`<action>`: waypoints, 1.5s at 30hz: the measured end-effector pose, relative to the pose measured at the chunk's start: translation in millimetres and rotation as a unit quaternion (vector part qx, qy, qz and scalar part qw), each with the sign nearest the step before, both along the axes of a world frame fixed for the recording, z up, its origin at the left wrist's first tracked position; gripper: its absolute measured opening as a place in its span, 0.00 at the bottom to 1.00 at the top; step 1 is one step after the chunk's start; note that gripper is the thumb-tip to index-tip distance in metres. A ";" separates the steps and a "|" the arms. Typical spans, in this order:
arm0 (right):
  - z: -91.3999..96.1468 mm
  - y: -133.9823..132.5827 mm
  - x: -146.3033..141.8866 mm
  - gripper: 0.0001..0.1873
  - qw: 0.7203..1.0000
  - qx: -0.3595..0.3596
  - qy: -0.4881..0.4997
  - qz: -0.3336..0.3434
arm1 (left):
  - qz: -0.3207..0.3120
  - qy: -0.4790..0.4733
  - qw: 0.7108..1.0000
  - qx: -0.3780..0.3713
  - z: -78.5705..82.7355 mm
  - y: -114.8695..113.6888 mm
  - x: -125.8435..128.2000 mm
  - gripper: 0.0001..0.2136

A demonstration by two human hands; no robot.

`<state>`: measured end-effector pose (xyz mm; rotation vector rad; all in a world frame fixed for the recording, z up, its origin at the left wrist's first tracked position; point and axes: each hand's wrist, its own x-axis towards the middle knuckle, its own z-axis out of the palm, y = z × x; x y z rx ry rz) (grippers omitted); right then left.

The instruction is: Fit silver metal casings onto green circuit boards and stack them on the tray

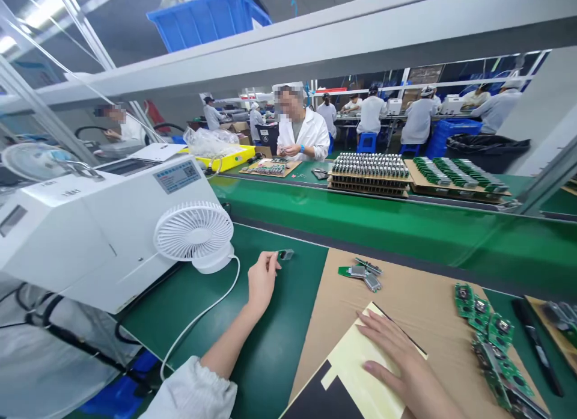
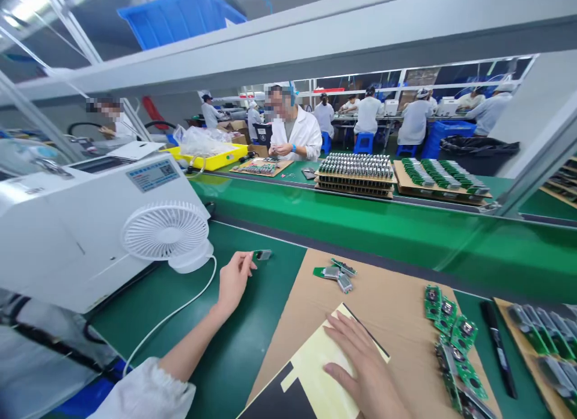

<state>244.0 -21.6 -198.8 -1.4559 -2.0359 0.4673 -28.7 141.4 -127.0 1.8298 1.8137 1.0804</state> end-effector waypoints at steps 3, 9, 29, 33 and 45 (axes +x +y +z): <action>-2.5 1.1 1.1 0.22 1.000 0.024 0.006 -0.002 | 0.009 0.100 0.995 0.007 -4.4 -1.8 -13.4 0.11; -3.7 -0.2 0.1 0.20 0.999 0.043 0.008 -0.011 | 0.010 0.244 0.970 -0.007 -5.8 -2.1 -17.0 0.08; 8.0 -1.8 1.9 0.28 0.998 -0.017 0.051 -0.032 | -0.114 0.210 0.967 -0.087 16.1 -78.1 33.8 0.14; 14.3 -2.6 -1.6 0.28 0.997 -0.042 0.025 -0.061 | -0.227 0.321 0.907 -0.149 18.2 -132.6 62.5 0.27; 12.9 -1.9 1.1 0.24 0.964 0.040 0.039 -0.261 | -0.196 0.241 0.919 -0.242 18.5 -154.3 72.9 0.24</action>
